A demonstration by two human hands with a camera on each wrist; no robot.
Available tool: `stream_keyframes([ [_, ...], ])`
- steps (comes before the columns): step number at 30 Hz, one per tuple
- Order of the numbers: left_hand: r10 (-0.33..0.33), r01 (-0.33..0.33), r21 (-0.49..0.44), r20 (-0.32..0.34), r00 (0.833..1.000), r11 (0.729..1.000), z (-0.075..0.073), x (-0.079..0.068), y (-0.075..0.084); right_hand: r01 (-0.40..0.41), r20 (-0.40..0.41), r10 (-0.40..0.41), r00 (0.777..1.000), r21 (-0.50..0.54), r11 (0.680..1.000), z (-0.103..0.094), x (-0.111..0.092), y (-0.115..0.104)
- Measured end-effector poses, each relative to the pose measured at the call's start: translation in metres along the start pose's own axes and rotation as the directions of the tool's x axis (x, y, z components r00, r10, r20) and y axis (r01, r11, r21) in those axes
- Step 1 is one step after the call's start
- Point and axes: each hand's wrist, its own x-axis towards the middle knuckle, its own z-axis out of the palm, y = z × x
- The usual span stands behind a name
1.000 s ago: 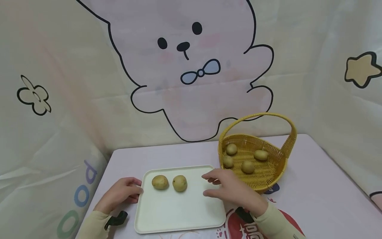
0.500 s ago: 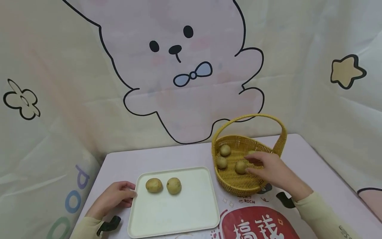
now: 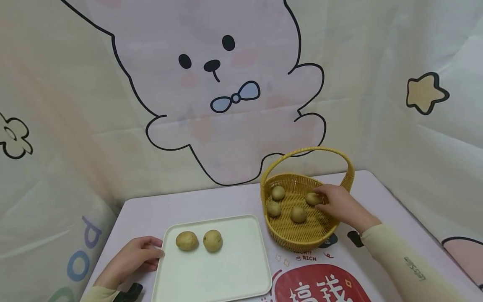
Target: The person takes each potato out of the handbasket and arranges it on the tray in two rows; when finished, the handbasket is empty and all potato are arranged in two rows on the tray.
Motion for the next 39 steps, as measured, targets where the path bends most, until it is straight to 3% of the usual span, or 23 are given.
stream_keyframes([
  [13,-0.003,0.003,-0.027,0.004,1.0,1.0,0.003,0.0,0.003,0.001,0.028,0.001,1.0,-0.063,0.998,0.008,0.014,0.01],
  [24,0.012,-0.012,-0.008,0.012,1.0,1.0,-0.002,0.003,-0.001,0.02,0.014,-0.02,1.0,-0.04,0.999,0.007,0.018,0.007],
  [39,-0.009,0.009,-0.017,0.001,1.0,1.0,0.0,0.001,0.0,-0.059,0.137,0.056,0.989,0.014,0.998,0.009,0.02,0.008],
])
